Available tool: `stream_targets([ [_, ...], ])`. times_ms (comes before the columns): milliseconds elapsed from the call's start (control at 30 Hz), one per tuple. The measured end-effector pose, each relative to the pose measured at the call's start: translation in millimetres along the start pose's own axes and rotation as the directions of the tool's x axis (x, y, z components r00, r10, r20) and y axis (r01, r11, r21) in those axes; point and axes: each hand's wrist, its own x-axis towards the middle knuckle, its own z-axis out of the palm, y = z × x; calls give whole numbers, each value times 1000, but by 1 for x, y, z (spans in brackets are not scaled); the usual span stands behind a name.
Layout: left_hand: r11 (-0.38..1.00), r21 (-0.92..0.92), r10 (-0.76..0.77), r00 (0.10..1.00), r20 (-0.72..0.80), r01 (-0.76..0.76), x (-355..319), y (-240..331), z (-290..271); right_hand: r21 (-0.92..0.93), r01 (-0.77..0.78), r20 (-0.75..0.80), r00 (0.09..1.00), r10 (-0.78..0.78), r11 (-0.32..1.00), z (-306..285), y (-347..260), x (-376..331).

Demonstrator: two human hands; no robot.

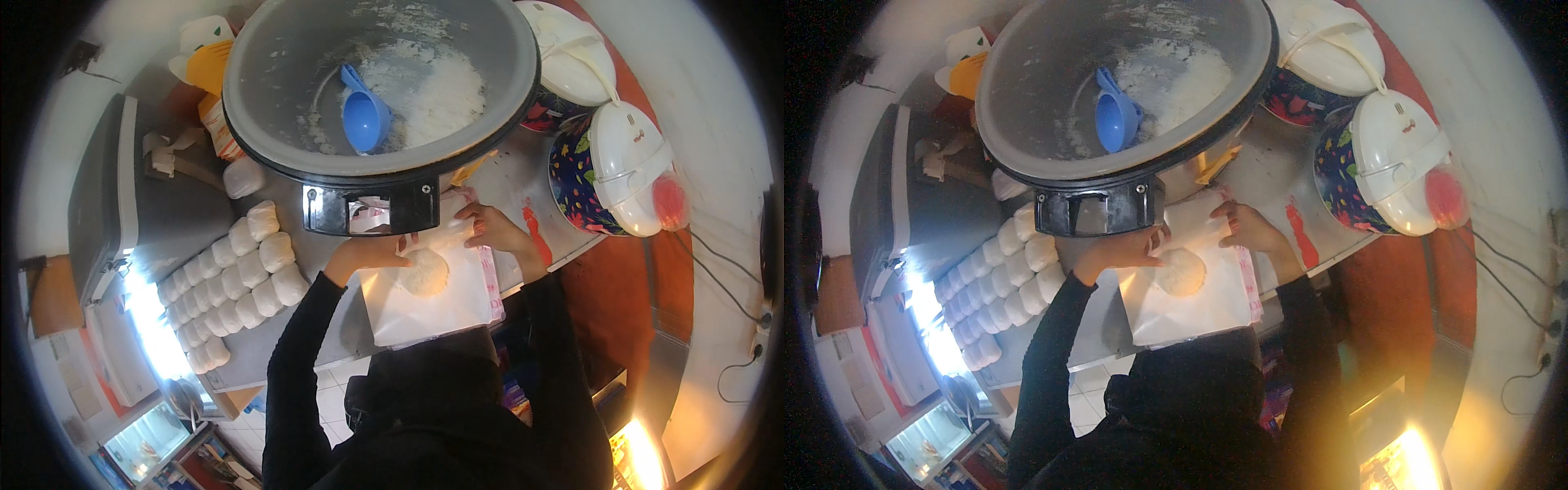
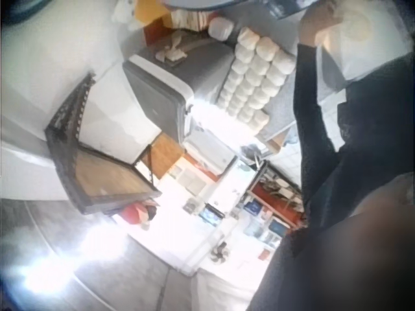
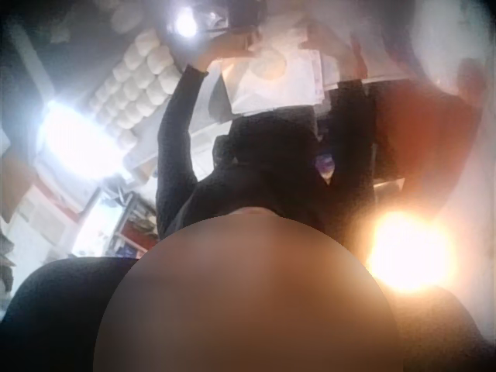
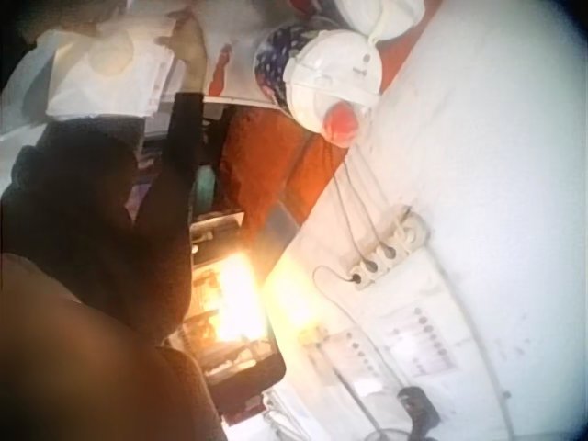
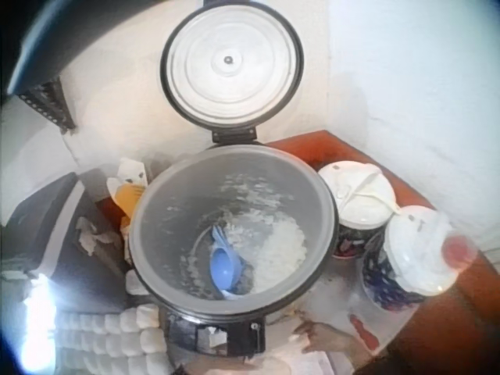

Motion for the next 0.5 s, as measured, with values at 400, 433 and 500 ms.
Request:
stream_targets([
  [400, 914, -403, 51, 979, 195, 33, 27, -12, 20, -140, -77, -498, 867, -3, 987, 55, -6, -63],
  [433, 840, -523, 16, 957, 290, 144, 28, -12, 23, -189, -64, -541, 840, -50, 980, 63, -2, -63],
  [500, 887, -461, 78, 973, 216, 31, 17, 8, 20, -212, -76, -617, 784, -73, 974, 70, 3, -65],
])
